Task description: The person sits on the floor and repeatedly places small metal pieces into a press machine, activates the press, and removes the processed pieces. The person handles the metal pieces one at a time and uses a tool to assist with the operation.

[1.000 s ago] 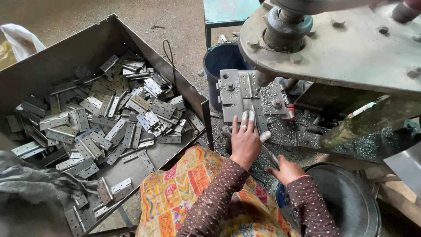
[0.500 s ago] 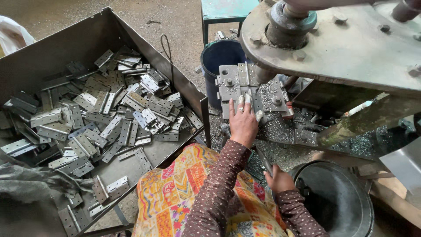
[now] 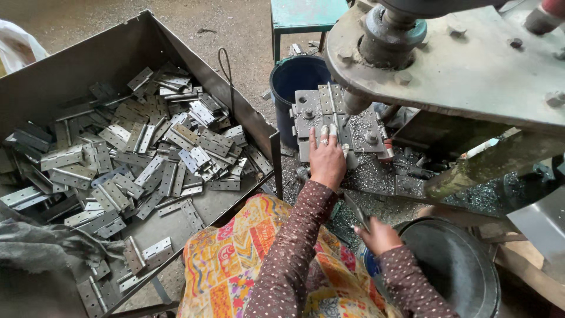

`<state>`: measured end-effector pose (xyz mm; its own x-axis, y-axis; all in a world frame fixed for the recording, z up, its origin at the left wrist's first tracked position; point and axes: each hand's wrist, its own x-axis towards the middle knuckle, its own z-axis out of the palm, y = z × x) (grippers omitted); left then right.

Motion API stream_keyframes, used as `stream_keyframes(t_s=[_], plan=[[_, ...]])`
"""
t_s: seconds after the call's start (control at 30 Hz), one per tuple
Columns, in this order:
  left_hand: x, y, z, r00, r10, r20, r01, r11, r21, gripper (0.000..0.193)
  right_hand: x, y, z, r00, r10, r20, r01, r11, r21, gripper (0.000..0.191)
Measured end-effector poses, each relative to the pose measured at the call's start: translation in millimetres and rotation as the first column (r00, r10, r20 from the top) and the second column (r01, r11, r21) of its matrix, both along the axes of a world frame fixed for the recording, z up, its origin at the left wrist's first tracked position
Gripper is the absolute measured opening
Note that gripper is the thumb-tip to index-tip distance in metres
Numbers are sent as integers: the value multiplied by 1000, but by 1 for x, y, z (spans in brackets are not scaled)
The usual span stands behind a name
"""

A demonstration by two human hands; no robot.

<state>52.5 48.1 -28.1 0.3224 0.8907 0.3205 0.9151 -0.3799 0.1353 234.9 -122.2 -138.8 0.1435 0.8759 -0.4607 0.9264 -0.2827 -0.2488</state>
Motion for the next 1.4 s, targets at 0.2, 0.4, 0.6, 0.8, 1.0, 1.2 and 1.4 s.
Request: stream_keyframes(t_s=[0.2,0.4,0.6,0.8,1.0,1.2,1.4], plan=[[-7,-17,-5,1000,-1,-31,4,996,91,34,-18,-24,-24,996,-77,35,66,967,245,46],[-11,-4,2,999,-22,29,22,1000,-6,29,11,11,2,995,45,86,-51,996,75,60],[-5,15,-1,1000,14,10,-15,999,30,34,-8,-11,-14,990,-123,-75,119,992,-48,49],[-12,0,-8,999,-20,36,19,1000,20,36,-13,-14,-18,996,-14,-88,30,981,189,50],[-6,20,-2,1000,1,-13,-1,999,-35,33,10,15,15,996,60,72,-62,998,33,62],[-4,29,-3,999,-10,31,11,1000,-9,34,-12,-19,-21,1000,-3,0,3,972,235,52],[-9,30,-1,998,-21,55,16,997,82,33,-12,-11,-3,991,-74,-111,78,996,34,49]])
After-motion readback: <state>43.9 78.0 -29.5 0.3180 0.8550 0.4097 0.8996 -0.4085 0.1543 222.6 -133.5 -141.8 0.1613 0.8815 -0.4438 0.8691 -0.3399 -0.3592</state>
